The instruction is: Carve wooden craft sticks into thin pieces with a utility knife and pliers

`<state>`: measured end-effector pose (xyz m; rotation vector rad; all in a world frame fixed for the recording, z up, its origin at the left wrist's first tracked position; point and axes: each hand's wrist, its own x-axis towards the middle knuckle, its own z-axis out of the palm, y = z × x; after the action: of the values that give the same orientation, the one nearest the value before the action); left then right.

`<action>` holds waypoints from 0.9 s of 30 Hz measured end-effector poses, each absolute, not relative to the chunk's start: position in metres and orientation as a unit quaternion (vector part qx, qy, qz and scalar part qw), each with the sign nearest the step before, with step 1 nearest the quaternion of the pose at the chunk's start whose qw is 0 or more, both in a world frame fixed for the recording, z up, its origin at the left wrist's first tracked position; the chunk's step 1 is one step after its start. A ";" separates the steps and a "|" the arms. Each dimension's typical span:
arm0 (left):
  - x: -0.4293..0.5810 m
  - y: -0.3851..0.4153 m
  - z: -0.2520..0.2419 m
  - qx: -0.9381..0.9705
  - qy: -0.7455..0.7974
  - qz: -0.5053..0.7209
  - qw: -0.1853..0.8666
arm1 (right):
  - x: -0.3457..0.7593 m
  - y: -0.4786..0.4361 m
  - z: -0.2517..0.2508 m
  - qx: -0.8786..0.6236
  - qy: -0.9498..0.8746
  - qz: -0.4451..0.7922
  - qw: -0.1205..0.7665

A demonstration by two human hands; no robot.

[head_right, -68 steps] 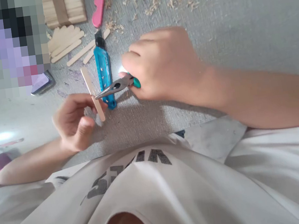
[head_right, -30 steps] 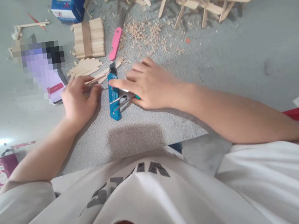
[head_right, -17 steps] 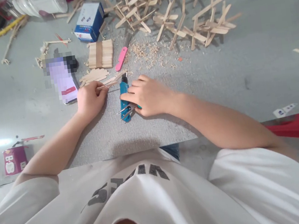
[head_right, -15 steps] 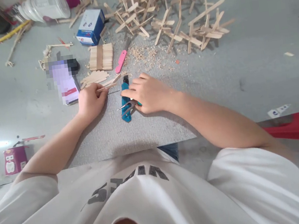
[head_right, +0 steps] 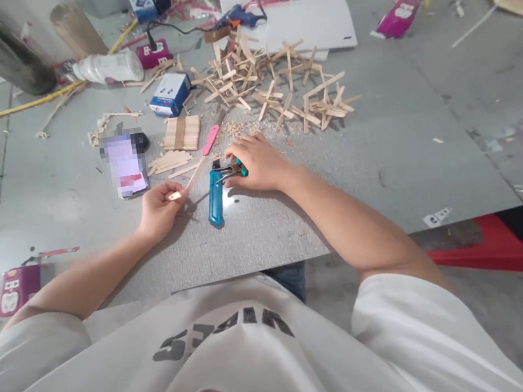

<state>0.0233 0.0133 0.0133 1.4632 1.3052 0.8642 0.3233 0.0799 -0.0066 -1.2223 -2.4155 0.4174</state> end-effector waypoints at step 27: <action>0.015 0.002 0.013 0.704 0.483 0.285 0.435 | 0.272 0.003 0.000 -0.121 -0.892 -0.048 0.434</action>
<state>0.0147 0.0020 0.0126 1.7526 1.2035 0.7099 0.2718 0.0029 -0.0001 -0.3010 -2.2208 -0.1191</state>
